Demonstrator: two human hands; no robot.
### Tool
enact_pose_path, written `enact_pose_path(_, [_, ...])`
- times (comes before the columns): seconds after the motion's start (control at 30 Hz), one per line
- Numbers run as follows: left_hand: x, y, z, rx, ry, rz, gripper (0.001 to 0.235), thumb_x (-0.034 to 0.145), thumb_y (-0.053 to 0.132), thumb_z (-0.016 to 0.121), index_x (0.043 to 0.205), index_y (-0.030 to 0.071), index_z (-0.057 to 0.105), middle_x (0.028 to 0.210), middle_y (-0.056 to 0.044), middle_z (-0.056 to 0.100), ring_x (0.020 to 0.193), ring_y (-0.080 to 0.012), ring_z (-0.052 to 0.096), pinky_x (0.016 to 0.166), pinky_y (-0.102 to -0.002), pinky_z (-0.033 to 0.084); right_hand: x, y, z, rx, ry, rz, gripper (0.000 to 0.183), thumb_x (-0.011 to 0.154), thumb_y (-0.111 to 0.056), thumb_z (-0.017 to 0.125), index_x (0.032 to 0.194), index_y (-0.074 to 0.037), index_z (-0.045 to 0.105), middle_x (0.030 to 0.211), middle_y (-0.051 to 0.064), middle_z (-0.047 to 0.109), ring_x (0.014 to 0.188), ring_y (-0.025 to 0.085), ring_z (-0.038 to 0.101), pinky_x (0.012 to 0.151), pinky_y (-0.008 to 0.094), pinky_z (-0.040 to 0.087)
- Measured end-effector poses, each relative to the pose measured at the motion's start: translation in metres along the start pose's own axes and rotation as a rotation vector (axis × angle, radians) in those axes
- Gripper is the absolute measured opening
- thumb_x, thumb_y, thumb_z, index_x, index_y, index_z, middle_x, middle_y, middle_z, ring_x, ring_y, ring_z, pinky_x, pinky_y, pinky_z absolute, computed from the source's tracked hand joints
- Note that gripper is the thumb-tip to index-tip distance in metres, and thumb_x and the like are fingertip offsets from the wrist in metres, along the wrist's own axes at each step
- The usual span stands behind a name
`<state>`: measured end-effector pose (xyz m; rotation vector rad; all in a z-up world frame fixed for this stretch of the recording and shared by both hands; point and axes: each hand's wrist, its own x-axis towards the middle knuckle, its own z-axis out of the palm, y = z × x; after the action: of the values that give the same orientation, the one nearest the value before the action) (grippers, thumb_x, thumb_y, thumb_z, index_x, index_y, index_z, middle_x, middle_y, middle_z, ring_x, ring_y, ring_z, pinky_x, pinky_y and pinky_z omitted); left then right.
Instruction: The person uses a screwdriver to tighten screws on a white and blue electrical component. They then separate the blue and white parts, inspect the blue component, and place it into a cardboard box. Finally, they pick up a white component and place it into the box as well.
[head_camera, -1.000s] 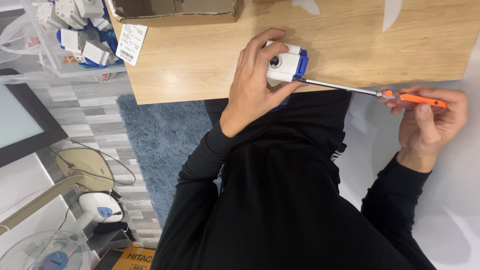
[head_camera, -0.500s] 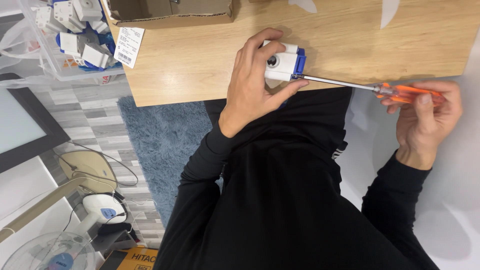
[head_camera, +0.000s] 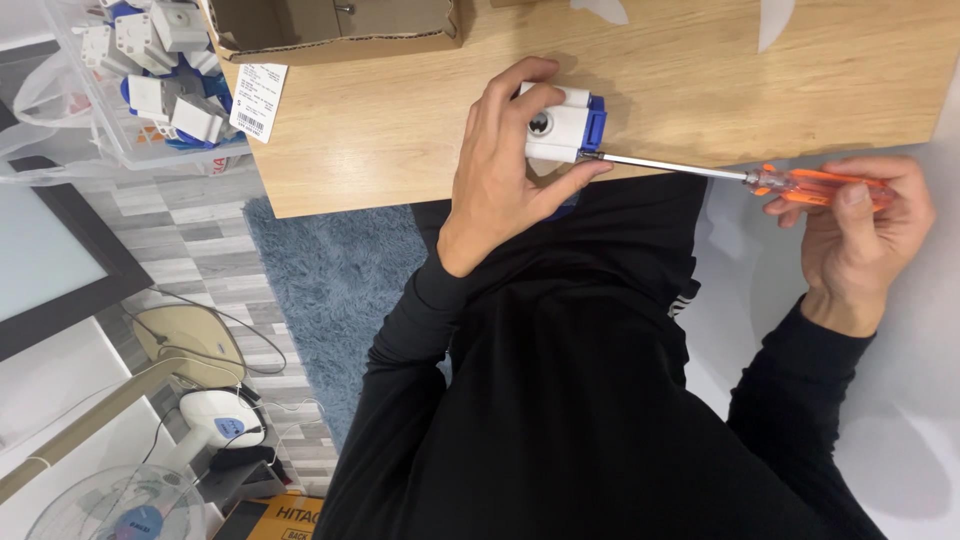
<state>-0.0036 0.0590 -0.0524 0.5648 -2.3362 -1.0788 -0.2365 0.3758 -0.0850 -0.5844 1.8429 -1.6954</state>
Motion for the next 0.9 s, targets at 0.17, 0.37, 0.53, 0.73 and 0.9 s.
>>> enact_pose_path(0.17, [0.001,0.001,0.000,0.005,0.002,0.014,0.071,0.099,0.053,0.090,0.141,0.013,0.049,0.152,-0.012,0.053,0.144,-0.0313,0.062,0.119,-0.054,0.056,0.000,-0.010,0.005,-0.043,-0.003,-0.019,0.038,0.127,-0.036,0.063,0.127,0.001,0.053,0.098,0.028,0.066,0.087,0.041,0.075,0.064,0.036,0.055])
enact_pose_path(0.37, [0.001,0.000,0.003,0.040,-0.003,0.024,0.071,0.099,0.053,0.090,0.141,0.013,0.048,0.151,-0.013,0.054,0.143,-0.0320,0.063,0.118,-0.053,0.056,-0.002,-0.016,0.006,-0.049,-0.022,0.029,0.045,0.125,-0.041,0.062,0.120,0.003,0.056,0.102,0.031,0.069,0.076,0.040,0.073,0.053,0.038,0.050])
enact_pose_path(0.53, [-0.001,-0.001,0.004,0.066,-0.016,0.020,0.067,0.102,0.050,0.086,0.142,0.013,0.048,0.151,-0.013,0.054,0.141,-0.0322,0.063,0.115,-0.053,0.057,-0.001,-0.009,0.002,-0.049,-0.048,-0.008,0.029,0.122,-0.024,0.067,0.123,0.004,0.058,0.107,0.031,0.070,0.076,0.039,0.073,0.055,0.033,0.043])
enact_pose_path(0.73, [-0.001,0.002,0.004,0.056,-0.026,-0.016,0.065,0.100,0.045,0.088,0.142,0.015,0.048,0.151,-0.010,0.054,0.140,-0.0306,0.063,0.114,-0.052,0.055,0.002,0.000,-0.009,-0.053,-0.144,-0.199,0.021,0.114,0.001,0.070,0.128,0.003,0.053,0.114,0.036,0.066,0.082,0.041,0.072,0.063,0.039,0.057])
enact_pose_path(0.9, [0.000,0.002,0.004,0.061,-0.023,-0.016,0.066,0.099,0.045,0.089,0.141,0.015,0.048,0.150,-0.010,0.054,0.139,-0.0302,0.064,0.114,-0.052,0.054,0.001,-0.001,-0.009,-0.127,-0.149,-0.270,0.039,0.107,0.002,0.079,0.136,-0.002,0.053,0.131,0.030,0.064,0.123,0.043,0.070,0.104,0.052,0.065])
